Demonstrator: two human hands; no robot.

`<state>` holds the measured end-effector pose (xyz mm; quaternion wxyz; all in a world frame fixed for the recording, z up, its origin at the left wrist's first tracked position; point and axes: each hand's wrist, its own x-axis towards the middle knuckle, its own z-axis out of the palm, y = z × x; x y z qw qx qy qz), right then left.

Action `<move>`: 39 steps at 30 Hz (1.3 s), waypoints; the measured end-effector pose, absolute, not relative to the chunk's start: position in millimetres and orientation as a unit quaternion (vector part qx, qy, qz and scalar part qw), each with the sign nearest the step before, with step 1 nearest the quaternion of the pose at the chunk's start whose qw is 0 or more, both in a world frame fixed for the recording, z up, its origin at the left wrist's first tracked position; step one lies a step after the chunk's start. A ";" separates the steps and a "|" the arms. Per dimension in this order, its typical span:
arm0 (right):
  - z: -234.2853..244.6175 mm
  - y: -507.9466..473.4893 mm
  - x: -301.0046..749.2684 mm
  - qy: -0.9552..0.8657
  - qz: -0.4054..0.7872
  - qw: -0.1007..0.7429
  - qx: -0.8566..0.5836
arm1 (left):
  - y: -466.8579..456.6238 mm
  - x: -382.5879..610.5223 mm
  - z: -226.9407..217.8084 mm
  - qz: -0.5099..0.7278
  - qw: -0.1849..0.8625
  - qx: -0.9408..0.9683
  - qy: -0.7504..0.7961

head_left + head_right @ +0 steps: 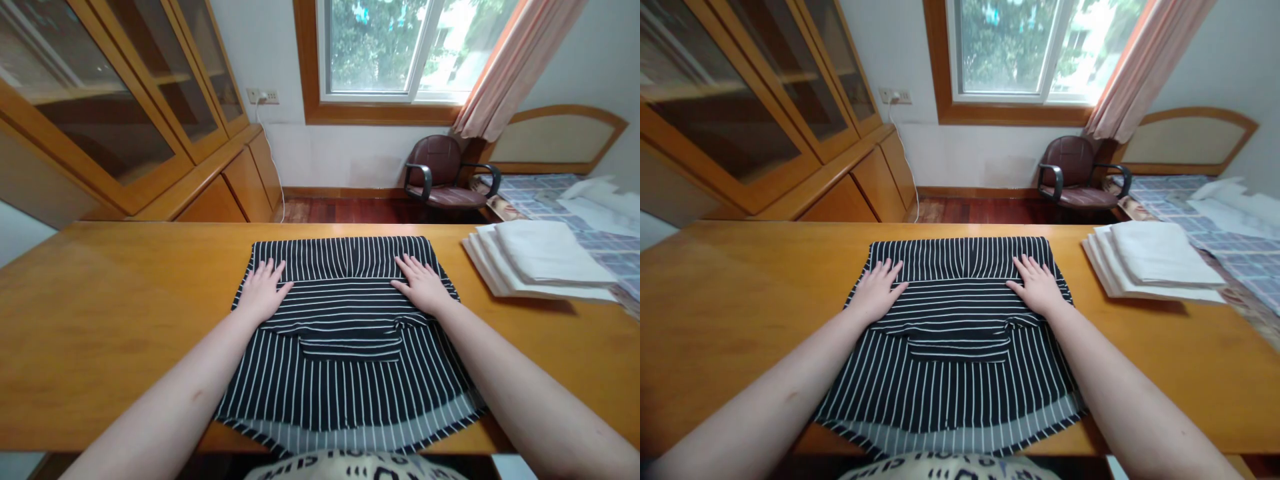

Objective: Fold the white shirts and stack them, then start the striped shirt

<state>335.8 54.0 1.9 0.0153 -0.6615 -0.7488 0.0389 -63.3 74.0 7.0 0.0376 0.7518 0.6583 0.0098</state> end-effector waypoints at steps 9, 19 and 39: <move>-5.4 71.9 351.5 -0.708 0.048 0.033 -0.703 | 97.5 -69.3 0.6 0.015 0.038 0.721 0.692; 2.5 90.7 374.8 -0.601 -0.026 0.262 -0.754 | 113.8 -64.9 8.0 0.115 0.004 0.643 0.758; 19.2 81.0 415.5 -0.301 0.477 0.454 -0.689 | 114.7 -113.2 36.4 0.439 0.472 0.319 0.695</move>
